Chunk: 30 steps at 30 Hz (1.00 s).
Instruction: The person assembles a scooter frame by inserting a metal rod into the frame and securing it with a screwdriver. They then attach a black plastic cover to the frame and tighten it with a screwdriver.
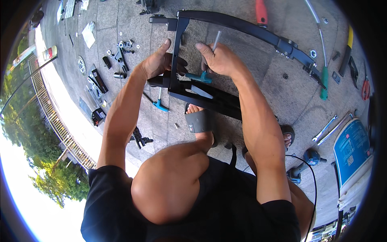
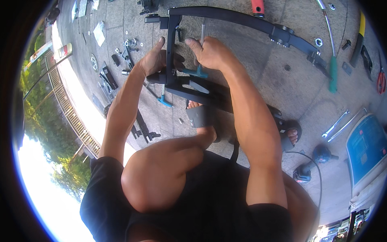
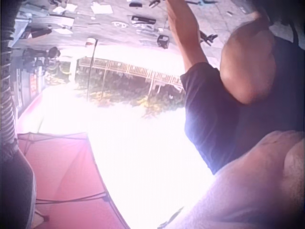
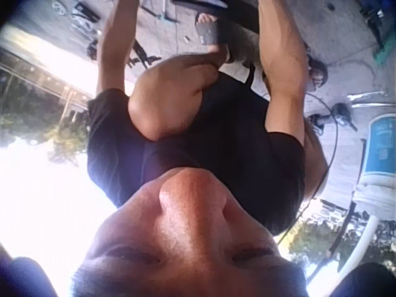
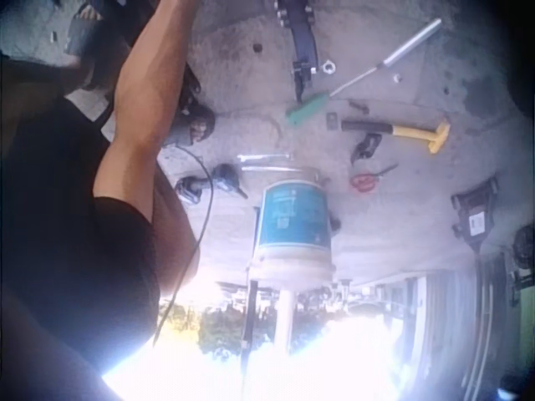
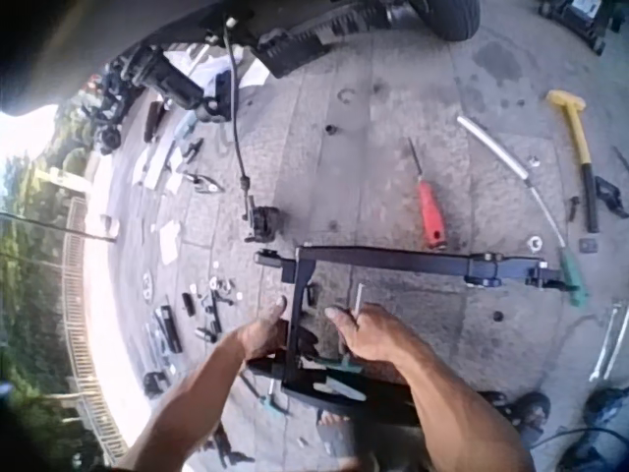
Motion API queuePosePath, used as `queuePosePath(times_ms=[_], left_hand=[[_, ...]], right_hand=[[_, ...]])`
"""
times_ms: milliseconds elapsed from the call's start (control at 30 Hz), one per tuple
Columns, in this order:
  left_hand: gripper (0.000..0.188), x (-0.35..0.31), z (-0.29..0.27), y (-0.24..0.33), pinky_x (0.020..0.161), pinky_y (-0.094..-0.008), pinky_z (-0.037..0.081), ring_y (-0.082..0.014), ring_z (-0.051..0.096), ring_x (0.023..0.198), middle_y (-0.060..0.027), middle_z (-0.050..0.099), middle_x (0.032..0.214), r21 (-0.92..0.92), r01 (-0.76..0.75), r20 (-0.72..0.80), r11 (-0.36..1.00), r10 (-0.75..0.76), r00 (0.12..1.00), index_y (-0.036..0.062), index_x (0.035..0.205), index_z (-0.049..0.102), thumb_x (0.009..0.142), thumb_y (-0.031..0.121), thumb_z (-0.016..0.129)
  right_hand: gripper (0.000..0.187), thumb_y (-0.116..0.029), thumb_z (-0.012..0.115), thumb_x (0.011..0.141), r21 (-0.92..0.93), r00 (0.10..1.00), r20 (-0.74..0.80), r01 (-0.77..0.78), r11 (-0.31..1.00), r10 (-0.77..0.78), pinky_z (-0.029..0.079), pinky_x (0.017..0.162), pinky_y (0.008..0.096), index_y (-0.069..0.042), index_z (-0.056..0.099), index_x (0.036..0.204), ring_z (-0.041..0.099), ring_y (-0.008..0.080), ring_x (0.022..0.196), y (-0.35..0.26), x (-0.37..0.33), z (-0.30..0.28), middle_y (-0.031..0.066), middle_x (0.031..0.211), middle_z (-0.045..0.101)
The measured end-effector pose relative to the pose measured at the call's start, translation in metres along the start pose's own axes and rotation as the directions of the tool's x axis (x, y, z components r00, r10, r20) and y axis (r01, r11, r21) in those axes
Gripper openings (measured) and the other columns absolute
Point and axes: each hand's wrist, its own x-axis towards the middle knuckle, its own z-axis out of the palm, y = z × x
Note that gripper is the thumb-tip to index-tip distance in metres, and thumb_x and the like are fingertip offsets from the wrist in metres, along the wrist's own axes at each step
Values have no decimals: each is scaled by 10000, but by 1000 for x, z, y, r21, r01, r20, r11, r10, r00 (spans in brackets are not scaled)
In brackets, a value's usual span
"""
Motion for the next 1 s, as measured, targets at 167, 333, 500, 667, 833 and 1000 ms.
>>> queuePosePath(times_ms=[167, 333, 500, 667, 833, 1000], left_hand=[[937, 1, -2, -3, 927, -423, 485, -320, 640, 988, -222, 663, 1050, -10, 29, -16, 1000, -29, 999, -41, 1208, 574, 873, 782, 280], [844, 1, 1, -3, 906, -424, 497, -309, 643, 964, -194, 658, 1053, -11, -40, -82, 999, 39, 996, 19, 1254, 549, 894, 746, 316], [923, 1, 6, -2, 917, -439, 481, -310, 641, 1005, -217, 664, 1062, 43, -62, -135, 997, 67, 989, 6, 1280, 543, 862, 791, 298], [919, 1, 5, -2, 947, -461, 470, -319, 631, 1037, -215, 649, 1098, 31, -73, -100, 997, 75, 992, 21, 1342, 478, 861, 788, 315], [917, 0, 6, -4, 956, -463, 455, -330, 611, 1072, -226, 645, 1097, 5, -49, -157, 999, 49, 986, 16, 1333, 488, 864, 785, 314], [931, 1, -1, -6, 980, -467, 433, -348, 600, 1089, -257, 637, 1112, -26, -48, -66, 998, 47, 997, 18, 1339, 489, 854, 794, 323]], right_hand=[[685, -564, 408, 966, 0, 1000, 5, -17, 1000, 17, 517, 741, 424, -19, 690, 663, 679, 315, 695, 4, 7, 5, 152, 651, 670], [697, -566, 408, 963, 10, 998, -50, -34, 999, 34, 517, 773, 436, -2, 684, 660, 677, 348, 732, 7, 13, 7, 167, 658, 667], [698, -556, 391, 971, -68, 993, -100, -63, 996, 56, 517, 795, 437, 1, 688, 673, 679, 352, 746, 5, 15, 9, 168, 665, 670], [696, -551, 384, 977, -44, 994, -38, -104, 994, 103, 517, 793, 443, -2, 685, 674, 679, 359, 762, 1, 9, 2, 160, 681, 677], [696, -556, 385, 977, -71, 990, -56, -132, 989, 128, 518, 783, 441, -11, 681, 661, 683, 346, 732, -1, 11, 4, 148, 656, 672], [686, -572, 400, 969, 130, 977, -3, -210, 969, 212, 527, 774, 424, -36, 690, 657, 705, 274, 726, 13, 15, 8, 133, 667, 690]])
